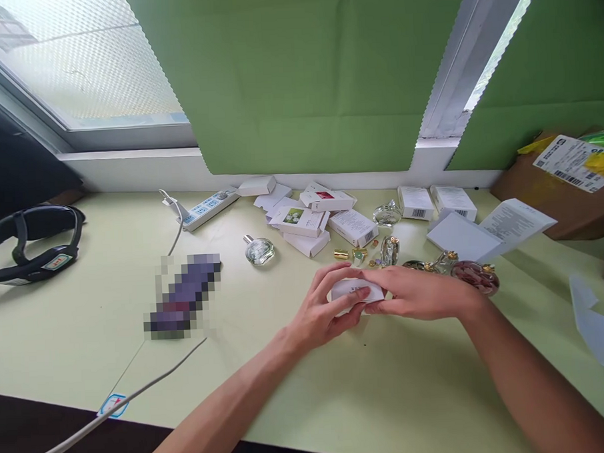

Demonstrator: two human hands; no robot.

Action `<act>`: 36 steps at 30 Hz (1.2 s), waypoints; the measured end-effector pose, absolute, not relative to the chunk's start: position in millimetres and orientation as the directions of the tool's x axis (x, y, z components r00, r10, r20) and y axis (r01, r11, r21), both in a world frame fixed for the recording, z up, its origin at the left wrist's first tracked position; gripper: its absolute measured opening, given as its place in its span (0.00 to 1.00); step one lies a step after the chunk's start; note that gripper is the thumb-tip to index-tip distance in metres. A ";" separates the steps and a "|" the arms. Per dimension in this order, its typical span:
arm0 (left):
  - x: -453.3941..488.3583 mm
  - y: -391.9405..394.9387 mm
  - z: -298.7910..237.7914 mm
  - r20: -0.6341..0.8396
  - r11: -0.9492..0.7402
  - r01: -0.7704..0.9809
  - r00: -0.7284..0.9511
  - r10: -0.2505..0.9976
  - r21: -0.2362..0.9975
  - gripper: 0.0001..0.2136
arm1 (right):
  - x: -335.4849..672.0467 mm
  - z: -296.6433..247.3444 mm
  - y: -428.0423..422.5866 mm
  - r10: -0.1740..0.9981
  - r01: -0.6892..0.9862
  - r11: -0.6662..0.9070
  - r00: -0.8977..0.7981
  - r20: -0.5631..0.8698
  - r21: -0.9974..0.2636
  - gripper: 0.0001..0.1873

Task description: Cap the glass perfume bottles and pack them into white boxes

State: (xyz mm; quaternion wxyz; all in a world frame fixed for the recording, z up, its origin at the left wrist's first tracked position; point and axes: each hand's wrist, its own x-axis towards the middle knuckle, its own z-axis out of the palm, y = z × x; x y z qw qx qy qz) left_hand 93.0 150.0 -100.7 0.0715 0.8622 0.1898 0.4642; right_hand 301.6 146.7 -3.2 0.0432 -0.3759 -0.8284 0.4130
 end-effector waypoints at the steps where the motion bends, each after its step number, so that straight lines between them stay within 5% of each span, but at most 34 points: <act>1: 91.9 146.7 -97.8 0.763 -0.909 0.294 0.501 0.409 0.295 0.20 | 300.8 -2.9 146.8 0.659 0.582 0.376 -0.715 -0.234 -0.721 0.19; 9: 84.2 110.4 -90.4 0.532 -0.596 0.607 0.312 0.787 0.526 0.42 | 286.4 -11.4 140.3 0.868 0.718 0.114 -0.409 -0.283 -0.686 0.41; 20: 89.3 149.9 -66.5 0.523 -0.526 0.589 0.196 0.829 0.613 0.39 | 277.9 3.4 129.9 0.933 0.686 0.169 -0.342 -0.109 -0.708 0.47; 28: 71.5 268.0 -12.3 0.697 -0.491 0.651 -0.081 0.713 0.578 0.33 | 363.8 53.9 120.9 0.955 0.575 0.147 0.128 0.266 -0.805 0.25; 36: 149.3 344.6 20.6 0.654 -0.576 0.541 0.062 0.754 0.613 0.31 | 414.5 56.1 119.9 0.862 0.578 0.139 0.330 0.385 -0.804 0.19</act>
